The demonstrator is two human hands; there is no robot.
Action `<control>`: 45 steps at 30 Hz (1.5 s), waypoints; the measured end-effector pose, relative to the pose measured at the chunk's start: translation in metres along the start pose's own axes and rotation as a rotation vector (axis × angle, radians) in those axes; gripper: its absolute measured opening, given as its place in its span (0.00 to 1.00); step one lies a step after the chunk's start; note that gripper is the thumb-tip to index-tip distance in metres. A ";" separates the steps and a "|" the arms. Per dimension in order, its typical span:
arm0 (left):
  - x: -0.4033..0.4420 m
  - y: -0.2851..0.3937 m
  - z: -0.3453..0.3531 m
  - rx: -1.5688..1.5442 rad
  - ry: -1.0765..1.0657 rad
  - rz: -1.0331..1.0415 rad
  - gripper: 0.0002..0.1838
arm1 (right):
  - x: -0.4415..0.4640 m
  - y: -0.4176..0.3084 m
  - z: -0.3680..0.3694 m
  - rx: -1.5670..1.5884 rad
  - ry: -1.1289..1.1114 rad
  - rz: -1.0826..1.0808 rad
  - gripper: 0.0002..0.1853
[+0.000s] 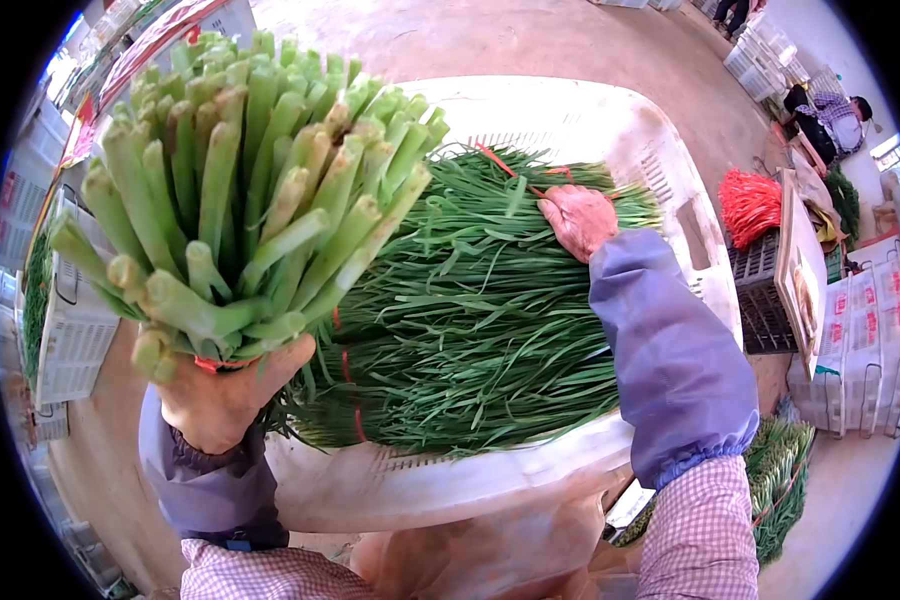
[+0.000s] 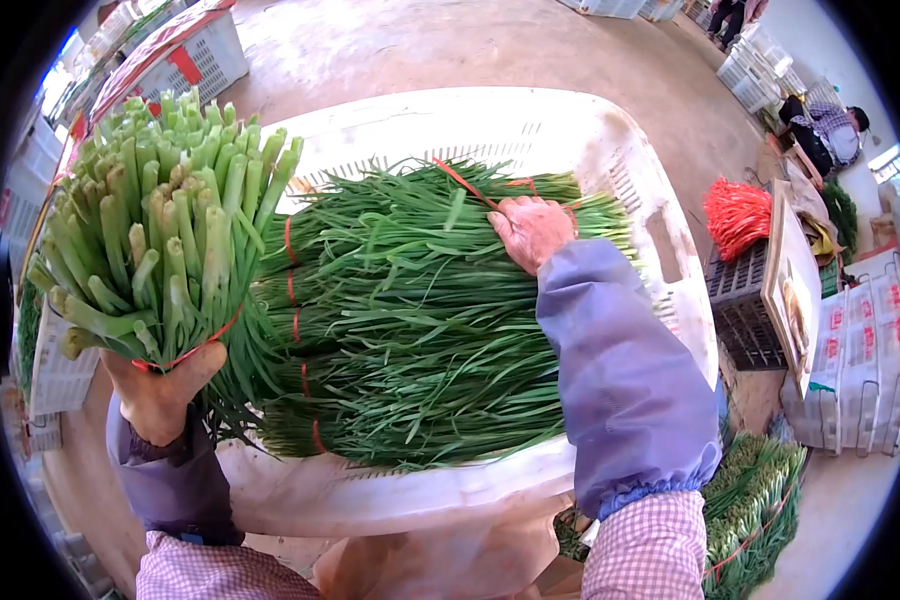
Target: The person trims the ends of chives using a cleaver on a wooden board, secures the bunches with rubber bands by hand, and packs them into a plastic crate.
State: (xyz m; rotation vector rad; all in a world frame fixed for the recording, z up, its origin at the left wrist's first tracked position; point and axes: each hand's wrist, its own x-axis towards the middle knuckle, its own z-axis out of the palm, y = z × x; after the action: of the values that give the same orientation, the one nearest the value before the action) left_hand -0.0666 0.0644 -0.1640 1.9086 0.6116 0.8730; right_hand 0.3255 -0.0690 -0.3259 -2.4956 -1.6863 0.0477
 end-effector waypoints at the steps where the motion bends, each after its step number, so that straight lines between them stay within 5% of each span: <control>1: -0.001 0.001 0.002 -0.044 0.029 -0.006 0.41 | 0.002 0.000 0.004 -0.008 0.001 0.011 0.21; 7: -0.001 0.004 -0.007 0.139 -0.006 -0.011 0.39 | 0.010 0.000 0.018 -0.099 0.039 0.093 0.21; 11: 0.003 0.004 -0.006 0.013 0.079 0.075 0.32 | 0.004 -0.015 0.011 -0.174 0.415 0.067 0.16; 14: 0.002 0.008 -0.013 0.012 0.078 0.033 0.33 | 0.006 -0.068 -0.028 0.248 0.691 -0.167 0.11; 16: 0.001 0.007 -0.016 0.030 0.094 -0.033 0.38 | 0.009 -0.111 -0.037 0.645 0.480 -0.178 0.09; 21: 0.002 -0.012 -0.013 -0.091 0.160 0.173 0.41 | 0.044 -0.165 -0.006 0.701 0.339 -0.204 0.08; 23: 0.004 -0.004 -0.015 -0.098 0.147 0.116 0.41 | 0.058 -0.169 0.020 0.502 0.453 -0.270 0.11; 27: 0.002 -0.014 -0.012 -0.092 0.217 0.184 0.42 | 0.068 -0.185 0.020 0.333 0.323 -0.170 0.08; 31: 0.003 -0.008 -0.023 0.004 0.031 0.191 0.36 | 0.073 -0.192 0.026 0.210 0.309 -0.154 0.03; 34: 0.003 -0.007 -0.023 0.122 0.027 0.198 0.36 | 0.067 -0.183 0.035 0.476 0.331 -0.216 0.03; 38: 0.003 -0.003 -0.013 0.109 0.093 0.126 0.35 | 0.063 -0.169 0.028 0.903 -0.002 -0.063 0.03; 40: 0.007 -0.001 -0.012 0.134 0.050 0.100 0.35 | 0.069 -0.160 0.030 1.039 -0.145 -0.166 0.05; 42: 0.009 -0.001 -0.008 0.130 0.043 0.077 0.36 | 0.066 -0.160 0.026 0.855 -0.113 -0.350 0.07; 44: 0.011 0.003 -0.005 0.036 -0.021 0.021 0.38 | 0.041 -0.177 -0.005 0.614 0.074 -0.312 0.08; 45: 0.011 0.002 -0.003 -0.012 -0.044 0.007 0.39 | 0.027 -0.179 -0.022 0.763 0.153 -0.322 0.06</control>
State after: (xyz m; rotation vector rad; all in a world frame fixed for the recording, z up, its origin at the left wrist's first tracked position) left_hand -0.0619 0.0733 -0.1574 1.9149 0.5727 0.8352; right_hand 0.1730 0.0202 -0.2809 -1.6236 -1.5829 0.3779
